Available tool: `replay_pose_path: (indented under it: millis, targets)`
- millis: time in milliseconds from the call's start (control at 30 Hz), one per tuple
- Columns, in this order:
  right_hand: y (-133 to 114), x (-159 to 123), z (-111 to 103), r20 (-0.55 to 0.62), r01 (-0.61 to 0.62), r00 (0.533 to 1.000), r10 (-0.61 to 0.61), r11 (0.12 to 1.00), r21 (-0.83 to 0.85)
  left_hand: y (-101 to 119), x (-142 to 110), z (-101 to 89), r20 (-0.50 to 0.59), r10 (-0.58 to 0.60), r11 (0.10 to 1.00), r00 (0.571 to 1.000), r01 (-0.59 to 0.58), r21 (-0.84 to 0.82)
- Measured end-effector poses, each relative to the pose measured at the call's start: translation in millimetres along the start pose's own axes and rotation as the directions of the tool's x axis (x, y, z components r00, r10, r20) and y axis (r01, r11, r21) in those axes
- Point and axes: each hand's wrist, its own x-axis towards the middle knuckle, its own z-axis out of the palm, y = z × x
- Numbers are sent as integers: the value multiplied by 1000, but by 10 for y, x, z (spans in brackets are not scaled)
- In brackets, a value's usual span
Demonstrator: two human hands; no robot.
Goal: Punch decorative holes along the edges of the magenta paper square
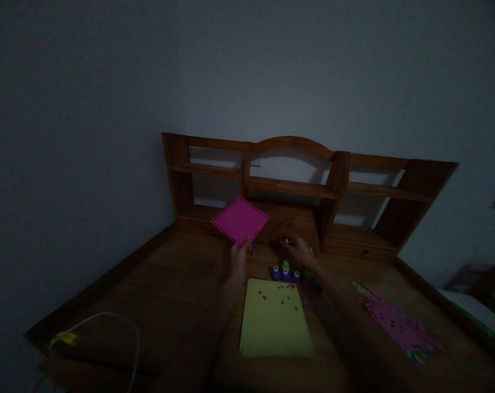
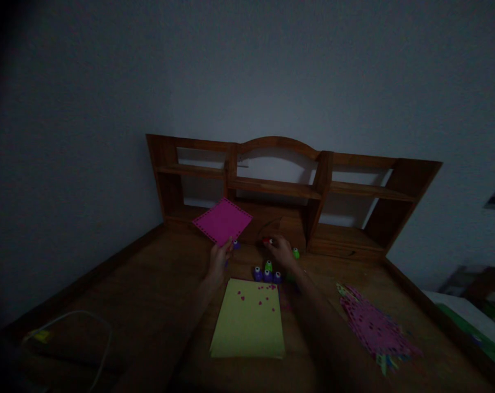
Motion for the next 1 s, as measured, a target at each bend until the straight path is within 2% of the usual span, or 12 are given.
replay_pose_path:
  millis: [67,167,267,367,433,467,500,567,667,733,867,1000]
  targets:
    - [-59,-151,-51,2,-72,997,76,939,335,-61,-31,49,88,-14,999,996,11,41]
    - [-81,-464,-115,29,-151,986,167,788,597,-144,-116,116,207,11,989,978,-41,142]
    - [-49,-760,-124,57,-192,976,209,720,667,-182,-230,163,303,109,919,947,-212,333]
    - [-28,-931,-78,71,-229,964,256,668,708,-163,-317,168,342,272,700,900,-429,571]
    - [-37,-978,-36,87,-255,956,281,646,719,-128,-340,155,348,338,584,874,-485,651]
    - [-46,-991,-16,99,-265,953,285,635,725,-107,-341,150,332,350,568,876,-480,668]
    - [-56,-1000,2,114,-275,952,285,624,732,-82,-339,148,310,347,587,885,-462,665]
    - [-76,-1018,31,148,-294,948,281,597,746,-28,-335,162,262,306,688,915,-403,604]
    - [-98,-1054,48,196,-318,943,268,563,763,51,-359,224,209,210,853,955,-284,437]
    - [-111,-1075,46,209,-320,943,257,541,777,84,-401,277,189,134,928,973,-190,320]
    - [-129,-1083,36,222,-310,948,228,496,811,61,-491,355,192,-19,992,981,-6,128]
    - [-127,-1067,53,226,-291,955,190,468,835,-29,-531,383,251,-71,997,965,58,58]
